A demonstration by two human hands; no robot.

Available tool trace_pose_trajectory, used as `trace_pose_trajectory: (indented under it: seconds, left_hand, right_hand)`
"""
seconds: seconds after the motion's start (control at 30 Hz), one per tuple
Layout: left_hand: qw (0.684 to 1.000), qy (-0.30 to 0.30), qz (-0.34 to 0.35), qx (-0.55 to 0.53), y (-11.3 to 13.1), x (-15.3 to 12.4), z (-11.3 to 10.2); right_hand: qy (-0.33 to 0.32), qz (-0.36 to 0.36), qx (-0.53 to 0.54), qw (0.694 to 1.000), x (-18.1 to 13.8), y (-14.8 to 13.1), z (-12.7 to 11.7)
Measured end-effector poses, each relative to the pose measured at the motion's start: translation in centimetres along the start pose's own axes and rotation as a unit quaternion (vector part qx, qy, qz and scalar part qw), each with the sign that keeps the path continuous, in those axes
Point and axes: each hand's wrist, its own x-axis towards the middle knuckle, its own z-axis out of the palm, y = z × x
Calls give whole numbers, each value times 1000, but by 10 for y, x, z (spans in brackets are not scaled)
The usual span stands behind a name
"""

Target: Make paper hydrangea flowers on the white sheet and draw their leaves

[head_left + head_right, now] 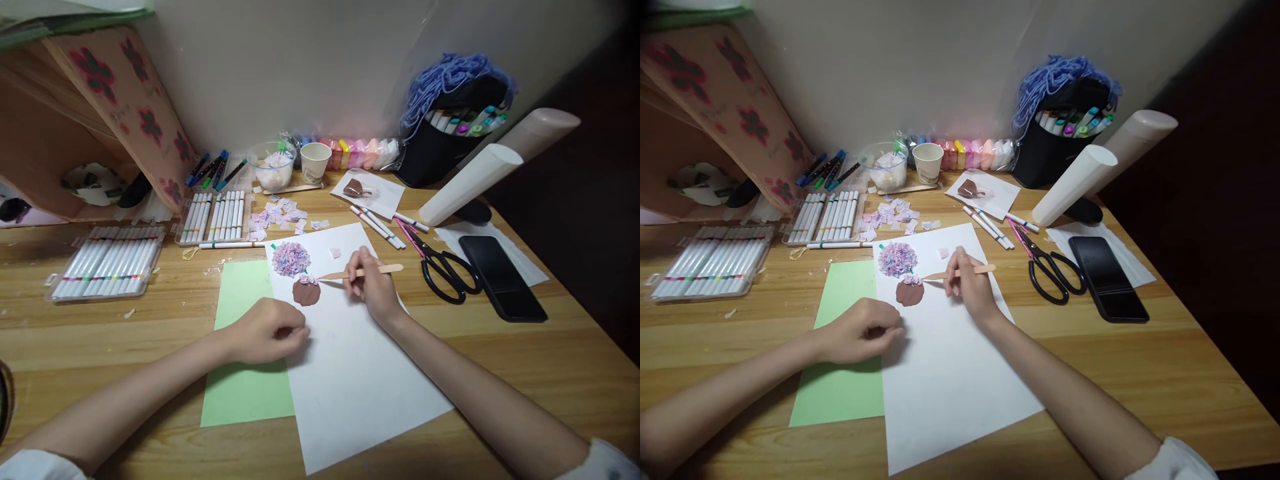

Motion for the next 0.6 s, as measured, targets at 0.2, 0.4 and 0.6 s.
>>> trace_pose_trajectory:
  seconds: [0.2, 0.4, 0.6]
  left_hand:
    - [971, 170, -165, 36, 8, 60, -37]
    - [964, 106, -196, 141, -8, 123, -42]
    - [973, 80, -190, 107, -11, 128, -38]
  right_hand:
    - [165, -61, 117, 977, 8, -6, -18]
    - [172, -59, 114, 977, 13, -2, -22]
    - [174, -62, 109, 977, 14, -1, -22]
